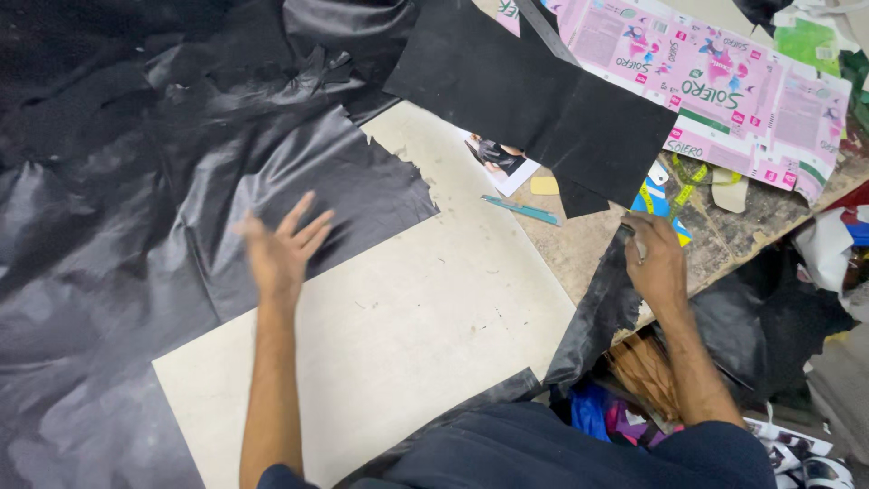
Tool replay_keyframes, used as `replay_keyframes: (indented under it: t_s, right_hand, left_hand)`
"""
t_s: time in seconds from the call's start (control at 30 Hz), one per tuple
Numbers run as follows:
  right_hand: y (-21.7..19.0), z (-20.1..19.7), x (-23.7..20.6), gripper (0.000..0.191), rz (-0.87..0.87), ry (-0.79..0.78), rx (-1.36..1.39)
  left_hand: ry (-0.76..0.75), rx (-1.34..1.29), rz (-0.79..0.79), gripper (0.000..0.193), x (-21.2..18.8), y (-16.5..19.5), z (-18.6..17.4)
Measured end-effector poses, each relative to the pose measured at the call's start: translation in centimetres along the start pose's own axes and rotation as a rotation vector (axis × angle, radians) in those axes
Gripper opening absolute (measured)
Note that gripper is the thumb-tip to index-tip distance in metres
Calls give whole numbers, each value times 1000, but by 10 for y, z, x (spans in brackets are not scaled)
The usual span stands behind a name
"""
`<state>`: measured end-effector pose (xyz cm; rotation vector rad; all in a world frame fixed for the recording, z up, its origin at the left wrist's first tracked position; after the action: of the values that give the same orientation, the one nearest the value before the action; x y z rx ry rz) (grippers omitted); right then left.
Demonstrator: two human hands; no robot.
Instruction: The person aligns a paper pattern on a large piece of black fabric, then uses a metal ruler and a rotary cutter to cut the fabric into rectangular pieces. The cut pieces are set aside on the table.
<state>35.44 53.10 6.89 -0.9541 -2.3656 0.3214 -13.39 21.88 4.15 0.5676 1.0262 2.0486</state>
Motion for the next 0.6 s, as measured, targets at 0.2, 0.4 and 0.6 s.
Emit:
replay_keyframes:
  t_s: [0.2, 0.4, 0.6]
  right_hand:
    - [-73, 27, 20, 41, -47, -169, 260]
    - [-169, 108, 54, 40, -172, -378, 262]
    - [-234, 175, 82, 47, -95, -163, -13]
  left_hand:
    - [1371, 1623, 342, 115, -258, 143, -156]
    - [1889, 1379, -375, 99, -454, 156, -231]
    - [2066, 1121, -346, 53, -465, 173, -226]
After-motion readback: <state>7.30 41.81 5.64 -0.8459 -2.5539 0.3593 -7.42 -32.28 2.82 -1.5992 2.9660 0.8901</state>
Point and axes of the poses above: each hand's wrist, its own x-axis towards the middle knuckle, its own z-axis out of the palm, y = z × x, the point moved 5 cm from there along x, towards the middle knuckle, and after that the axes turned 3 degrees about -z, right-handed, at the moved point
